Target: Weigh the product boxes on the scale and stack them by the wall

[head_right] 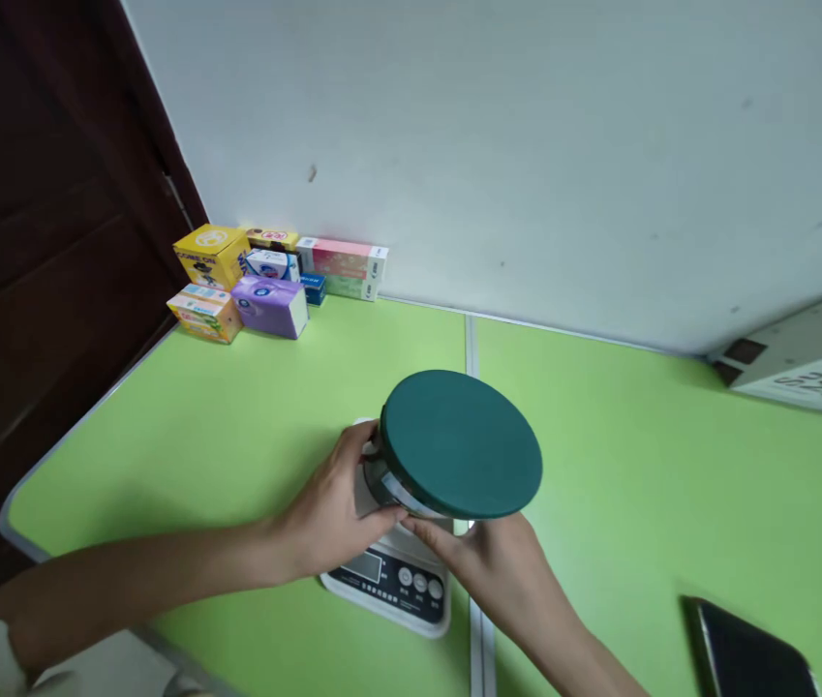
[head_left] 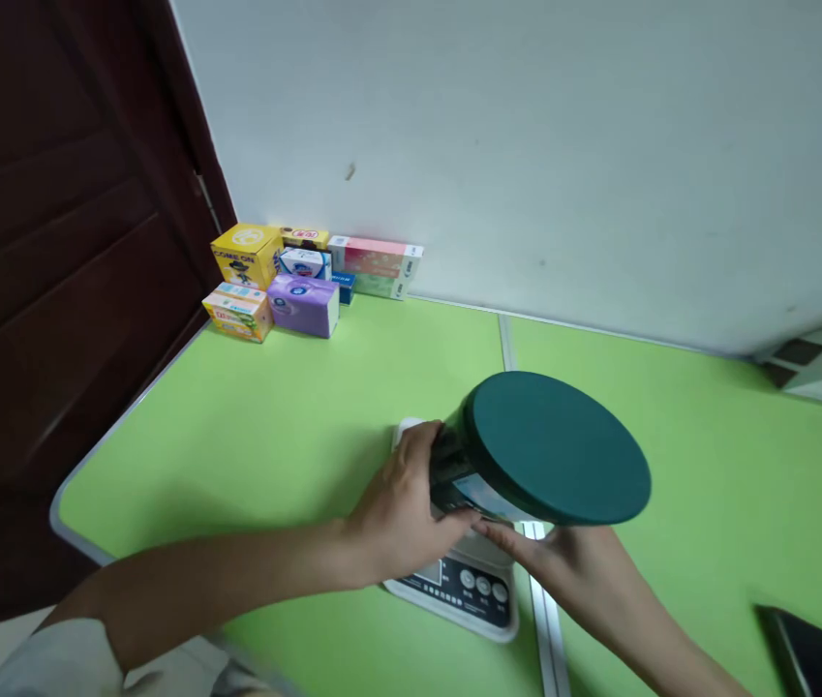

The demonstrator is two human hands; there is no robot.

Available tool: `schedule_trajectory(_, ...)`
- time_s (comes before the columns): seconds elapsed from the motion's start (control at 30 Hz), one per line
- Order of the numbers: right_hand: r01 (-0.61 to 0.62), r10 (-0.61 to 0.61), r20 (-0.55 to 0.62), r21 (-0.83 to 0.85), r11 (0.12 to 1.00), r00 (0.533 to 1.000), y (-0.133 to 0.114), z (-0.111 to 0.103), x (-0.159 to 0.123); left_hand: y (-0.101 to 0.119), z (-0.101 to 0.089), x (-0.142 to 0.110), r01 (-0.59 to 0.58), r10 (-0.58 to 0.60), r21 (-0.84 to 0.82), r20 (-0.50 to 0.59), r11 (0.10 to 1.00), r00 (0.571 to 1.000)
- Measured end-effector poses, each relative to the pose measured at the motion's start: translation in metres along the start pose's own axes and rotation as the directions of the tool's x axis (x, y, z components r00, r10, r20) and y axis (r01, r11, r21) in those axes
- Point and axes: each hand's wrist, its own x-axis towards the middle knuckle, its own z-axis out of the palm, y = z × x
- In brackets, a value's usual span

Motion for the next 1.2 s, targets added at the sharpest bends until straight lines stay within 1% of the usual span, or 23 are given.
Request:
schedule_trajectory(0.07,-0.015,0.016,0.012,-0.014,1.000,1.000,0.000,-0.001,-0.004,-0.004,-0.005,-0.004,-0.035,0.035,0.012,0.033,0.999,0.999)
schedule_trajectory(0.1,-0.013,0.013,0.028,-0.005,1.000,1.000,0.001,-0.003,-0.005,-0.006,-0.007,-0.006,-0.029,0.028,0.018,0.047,0.999,0.999)
schedule_trajectory(0.2,0.003,-0.008,0.107,0.052,0.999,0.994,0.004,-0.015,-0.003,-0.012,-0.013,-0.008,0.068,-0.069,0.020,0.087,0.997,0.994)
schedule_trajectory(0.23,0.011,-0.020,0.132,0.062,0.998,0.991,0.004,-0.018,-0.002,-0.014,-0.012,-0.007,0.084,-0.085,0.012,0.107,0.996,0.991)
schedule_trajectory(0.3,0.043,-0.050,0.147,0.055,0.998,0.988,0.002,-0.021,0.002,-0.015,-0.010,-0.005,0.047,-0.044,-0.022,0.134,0.999,0.990)
schedule_trajectory(0.33,0.066,-0.071,0.132,0.041,0.997,0.989,-0.002,-0.021,0.005,-0.014,-0.008,-0.004,0.013,-0.007,-0.051,0.116,0.999,0.993)
schedule_trajectory(0.4,0.114,-0.115,0.077,0.013,0.993,0.990,-0.014,-0.015,0.009,-0.011,-0.009,-0.002,-0.042,0.045,-0.121,0.020,0.992,0.999)
schedule_trajectory(0.43,0.137,-0.137,0.053,0.008,0.991,0.989,-0.022,-0.011,0.012,-0.010,-0.012,-0.003,-0.060,0.054,-0.151,-0.043,0.987,0.998)
schedule_trajectory(0.5,0.185,-0.186,0.043,0.017,0.983,0.982,-0.042,0.001,0.018,-0.008,-0.025,-0.006,-0.084,0.058,-0.181,-0.142,0.980,0.988)
schedule_trajectory(0.6,0.266,-0.269,0.069,0.056,0.962,0.961,-0.073,0.028,0.033,-0.014,-0.058,-0.016,-0.073,0.038,-0.173,-0.196,0.982,0.980)
schedule_trajectory(0.67,0.294,-0.302,0.098,0.085,0.952,0.948,-0.091,0.053,0.050,-0.027,-0.084,-0.022,-0.008,-0.031,-0.160,-0.241,0.987,0.970)
schedule_trajectory(0.7,0.298,-0.309,0.117,0.101,0.949,0.944,-0.101,0.067,0.060,-0.036,-0.097,-0.023,0.031,-0.075,-0.157,-0.277,0.987,0.958)
schedule_trajectory(0.77,0.310,-0.331,0.156,0.143,0.940,0.931,-0.120,0.098,0.082,-0.053,-0.124,-0.022,0.095,-0.148,-0.161,-0.364,0.982,0.919)
schedule_trajectory(0.83,0.348,-0.382,0.162,0.201,0.916,0.910,-0.142,0.130,0.107,-0.070,-0.155,-0.018,0.122,-0.177,-0.149,-0.455,0.981,0.873)
schedule_trajectory(0.93,0.425,-0.471,0.121,0.282,0.860,0.874,-0.177,0.172,0.142,-0.090,-0.205,-0.007,0.166,-0.162,-0.048,-0.591,0.985,0.791)
schedule_trajectory(0.97,0.452,-0.496,0.099,0.288,0.844,0.863,-0.188,0.184,0.153,-0.097,-0.221,-0.003,0.178,-0.144,-0.007,-0.623,0.984,0.769)
schedule_trajectory(1.0,0.466,-0.503,0.086,0.269,0.843,0.860,-0.197,0.194,0.162,-0.104,-0.236,0.001,0.183,-0.123,0.028,-0.642,0.983,0.757)
schedule_trajectory(1.03,0.467,-0.496,0.086,0.234,0.853,0.864,-0.205,0.203,0.170,-0.111,-0.249,0.004,0.178,-0.102,0.053,-0.646,0.983,0.756)
schedule_trajectory(1.1,0.445,-0.461,0.106,0.140,0.884,0.881,-0.214,0.216,0.182,-0.126,-0.268,0.010,0.148,-0.066,0.079,-0.629,0.986,0.774)
schedule_trajectory(1.13,0.431,-0.440,0.118,0.097,0.897,0.890,-0.217,0.220,0.185,-0.134,-0.274,0.012,0.138,-0.058,0.083,-0.617,0.987,0.785)
schedule_trajectory(1.2,0.416,-0.417,0.135,0.041,0.909,0.899,-0.219,0.227,0.190,-0.147,-0.281,0.014,0.126,-0.051,0.084,-0.599,0.988,0.799)
